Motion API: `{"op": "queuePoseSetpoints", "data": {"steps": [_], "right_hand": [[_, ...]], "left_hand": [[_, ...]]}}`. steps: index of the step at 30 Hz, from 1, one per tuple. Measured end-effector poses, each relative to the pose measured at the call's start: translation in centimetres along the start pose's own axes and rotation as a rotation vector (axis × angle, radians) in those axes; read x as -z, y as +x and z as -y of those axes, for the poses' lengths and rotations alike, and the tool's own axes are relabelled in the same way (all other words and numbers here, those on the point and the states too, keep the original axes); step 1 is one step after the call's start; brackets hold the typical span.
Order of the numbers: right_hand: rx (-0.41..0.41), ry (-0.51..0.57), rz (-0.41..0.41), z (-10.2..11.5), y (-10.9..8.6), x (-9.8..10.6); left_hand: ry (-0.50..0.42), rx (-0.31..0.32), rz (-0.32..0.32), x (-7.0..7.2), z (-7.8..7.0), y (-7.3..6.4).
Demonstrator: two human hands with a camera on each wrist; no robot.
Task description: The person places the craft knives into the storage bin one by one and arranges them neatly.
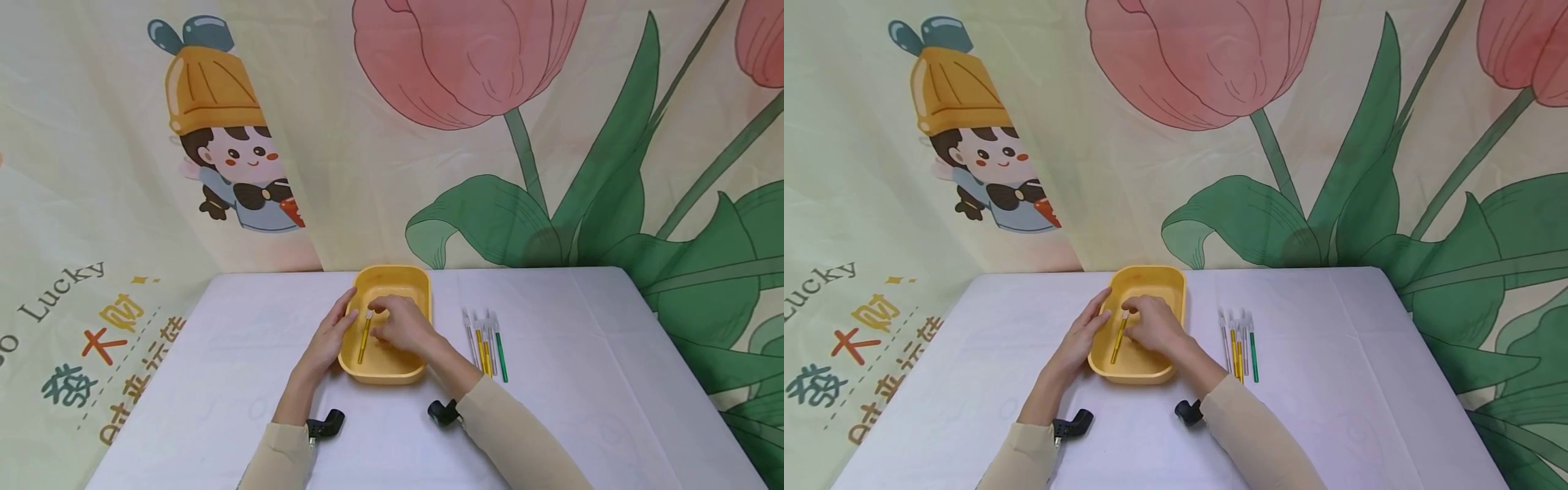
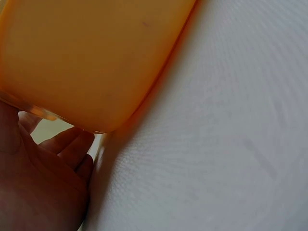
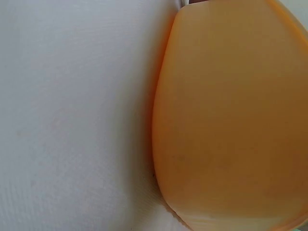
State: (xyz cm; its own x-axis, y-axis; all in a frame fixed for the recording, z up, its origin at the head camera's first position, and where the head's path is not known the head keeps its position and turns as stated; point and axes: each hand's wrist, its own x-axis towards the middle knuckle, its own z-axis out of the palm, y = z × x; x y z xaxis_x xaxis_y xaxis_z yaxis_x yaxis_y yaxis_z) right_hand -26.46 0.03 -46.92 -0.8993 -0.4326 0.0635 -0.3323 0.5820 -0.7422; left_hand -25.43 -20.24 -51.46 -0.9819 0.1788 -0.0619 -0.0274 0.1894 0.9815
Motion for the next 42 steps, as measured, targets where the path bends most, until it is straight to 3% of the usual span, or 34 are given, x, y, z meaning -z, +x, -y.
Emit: {"op": "queuePoseSetpoints", "data": {"steps": [9, 19, 42], "right_hand": [[0.026, 0.110, -0.007, 0.1, -0.7, 0.4], [0.029, 0.209, -0.077, 0.1, -2.3, 1.2], [0.003, 0.262, -0.298, -0.2, -5.2, 3.9]], "left_hand": [[0.007, 0.000, -0.002, 0.1, 0.1, 0.0], [0.007, 0.010, 0.004, 0.0, -0.1, 0.0], [0.032, 0.016, -0.004, 0.1, 0.0, -0.2]]}}
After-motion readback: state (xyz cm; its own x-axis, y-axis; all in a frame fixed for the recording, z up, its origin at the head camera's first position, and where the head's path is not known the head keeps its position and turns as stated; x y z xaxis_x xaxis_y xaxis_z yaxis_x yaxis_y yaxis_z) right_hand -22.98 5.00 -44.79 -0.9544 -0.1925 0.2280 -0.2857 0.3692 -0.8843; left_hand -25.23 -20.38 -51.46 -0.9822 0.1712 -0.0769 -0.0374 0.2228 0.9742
